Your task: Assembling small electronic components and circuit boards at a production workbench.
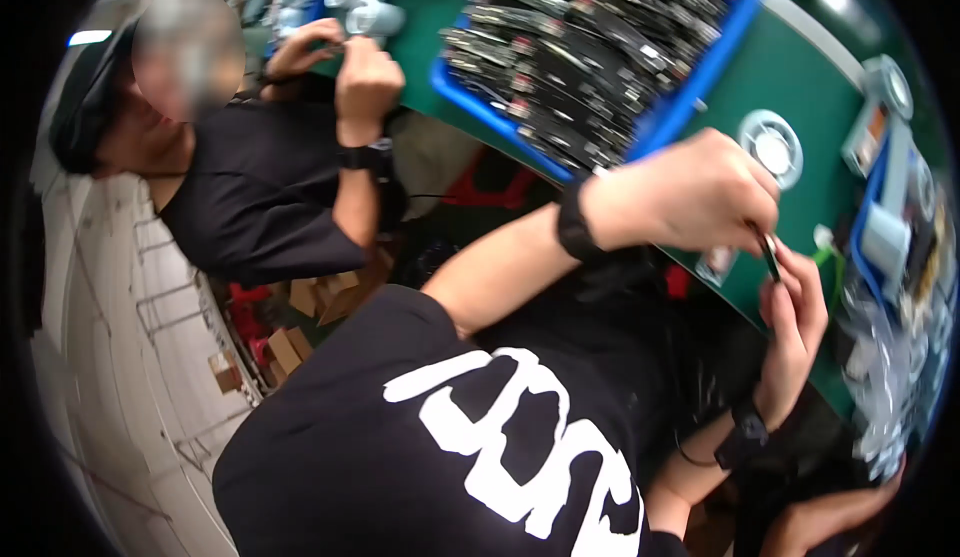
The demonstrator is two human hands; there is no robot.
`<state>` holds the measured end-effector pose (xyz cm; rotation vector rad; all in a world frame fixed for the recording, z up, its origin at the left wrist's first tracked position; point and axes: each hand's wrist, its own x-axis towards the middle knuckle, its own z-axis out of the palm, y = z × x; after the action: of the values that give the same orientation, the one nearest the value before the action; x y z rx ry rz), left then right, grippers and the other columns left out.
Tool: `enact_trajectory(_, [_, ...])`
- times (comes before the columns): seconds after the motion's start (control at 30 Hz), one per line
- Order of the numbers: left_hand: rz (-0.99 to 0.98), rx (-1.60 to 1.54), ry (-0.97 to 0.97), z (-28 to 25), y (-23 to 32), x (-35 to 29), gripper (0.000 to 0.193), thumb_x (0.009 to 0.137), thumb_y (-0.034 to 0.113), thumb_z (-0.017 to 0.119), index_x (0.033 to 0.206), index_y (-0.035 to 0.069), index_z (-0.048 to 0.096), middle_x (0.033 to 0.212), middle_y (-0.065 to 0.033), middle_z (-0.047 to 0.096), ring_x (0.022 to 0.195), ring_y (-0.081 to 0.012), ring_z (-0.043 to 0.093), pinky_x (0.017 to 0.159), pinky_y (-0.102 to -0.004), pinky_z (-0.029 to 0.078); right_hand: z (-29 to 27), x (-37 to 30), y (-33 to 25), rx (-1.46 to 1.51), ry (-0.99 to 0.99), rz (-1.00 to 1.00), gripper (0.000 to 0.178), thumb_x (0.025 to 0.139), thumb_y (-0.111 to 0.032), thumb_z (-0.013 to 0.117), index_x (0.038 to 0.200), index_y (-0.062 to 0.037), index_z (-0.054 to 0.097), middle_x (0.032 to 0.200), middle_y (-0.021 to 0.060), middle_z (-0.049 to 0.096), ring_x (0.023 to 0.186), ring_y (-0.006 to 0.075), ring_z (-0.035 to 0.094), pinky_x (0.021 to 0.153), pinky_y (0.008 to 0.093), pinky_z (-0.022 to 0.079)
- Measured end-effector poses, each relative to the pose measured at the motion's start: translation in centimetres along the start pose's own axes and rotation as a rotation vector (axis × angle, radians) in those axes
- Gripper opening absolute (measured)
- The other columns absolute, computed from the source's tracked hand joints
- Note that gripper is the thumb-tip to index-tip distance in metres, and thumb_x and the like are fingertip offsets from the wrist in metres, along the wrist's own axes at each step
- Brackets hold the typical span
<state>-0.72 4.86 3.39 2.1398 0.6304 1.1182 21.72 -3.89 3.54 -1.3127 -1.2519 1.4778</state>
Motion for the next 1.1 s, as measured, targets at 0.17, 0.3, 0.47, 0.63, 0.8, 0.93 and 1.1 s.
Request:
enact_trajectory(0.17, [-0.052,0.116,-0.034,-0.3,0.0,-0.5,0.013,0.065,0.014,0.079,0.068,0.006,0.07,0.07,-0.0067,0.066,0.07,-0.0279,0.068,0.065,-0.0378,0.054,-0.7,0.9,1.4,-0.039,-0.064,0.015,0.036,0.103,-0.016,0.053,0.135,0.001,0.057,0.096,-0.0039,0.056,0.077,0.0017,0.042,0.069,0.0149,0.032])
enact_trajectory(0.3, [-0.053,0.149,-0.05,-1.3,-0.2,-0.8,0.014,0.066,0.015,0.079,0.067,0.006,0.069,0.07,-0.0067,0.066,0.07,-0.0276,0.068,0.066,-0.038,0.054,-0.2,1.4,1.2,-0.111,-0.073,0.017,0.036,0.104,-0.016,0.053,0.136,0.0,0.056,0.098,-0.0036,0.056,0.08,0.0022,0.045,0.072,0.0145,0.035])
enact_trajectory(0.47, [-0.071,0.221,-0.021,0.0,0.1,-0.2,0.013,0.071,0.017,0.075,0.069,0.007,0.067,0.072,-0.0063,0.065,0.07,-0.0267,0.068,0.065,-0.0369,0.055,1.1,0.5,0.3,-0.033,0.129,0.003,0.038,0.105,-0.016,0.052,0.14,-0.0018,0.052,0.093,-0.0044,0.053,0.077,0.0027,0.043,0.067,0.017,0.031])
enact_trajectory(0.63, [-0.053,0.391,-0.01,1.8,1.1,-0.5,0.01,0.08,0.017,0.069,0.078,0.008,0.064,0.075,-0.0059,0.065,0.071,-0.025,0.069,0.065,-0.0355,0.055,4.7,-1.6,-1.6,0.022,0.447,-0.022,0.042,0.105,-0.017,0.052,0.144,-0.0021,0.047,0.11,0.0007,0.061,0.084,0.0035,0.051,0.071,0.0165,0.038])
enact_trajectory(0.8, [-0.123,0.089,0.176,-1.1,1.0,-1.9,0.012,0.081,0.004,0.075,0.092,0.005,0.069,0.079,-0.0065,0.068,0.067,-0.023,0.068,0.059,-0.0316,0.055,6.6,-0.1,-0.9,-0.058,0.202,-0.177,0.053,0.103,-0.026,0.054,0.148,-0.0011,0.041,0.091,0.003,0.057,0.071,0.007,0.045,0.063,0.0196,0.034])
enact_trajectory(0.93, [-0.093,0.008,0.299,0.6,0.7,-0.9,0.013,0.079,0.003,0.078,0.088,0.004,0.069,0.079,-0.0063,0.068,0.065,-0.0218,0.067,0.057,-0.0292,0.054,6.5,-1.2,-2.3,-0.21,0.266,-0.171,0.054,0.104,-0.026,0.053,0.149,-0.0005,0.039,0.087,0.0029,0.056,0.07,0.007,0.044,0.062,0.0202,0.033])
enact_trajectory(1.1, [-0.155,-0.035,0.379,1.9,0.9,-0.9,0.013,0.078,0.004,0.08,0.087,0.004,0.07,0.081,-0.0069,0.068,0.066,-0.0218,0.067,0.057,-0.0283,0.054,6.5,-1.5,-2.8,-0.394,0.329,-0.2,0.054,0.104,-0.025,0.051,0.15,-0.0002,0.038,0.089,0.0031,0.056,0.071,0.0073,0.045,0.063,0.0202,0.035])
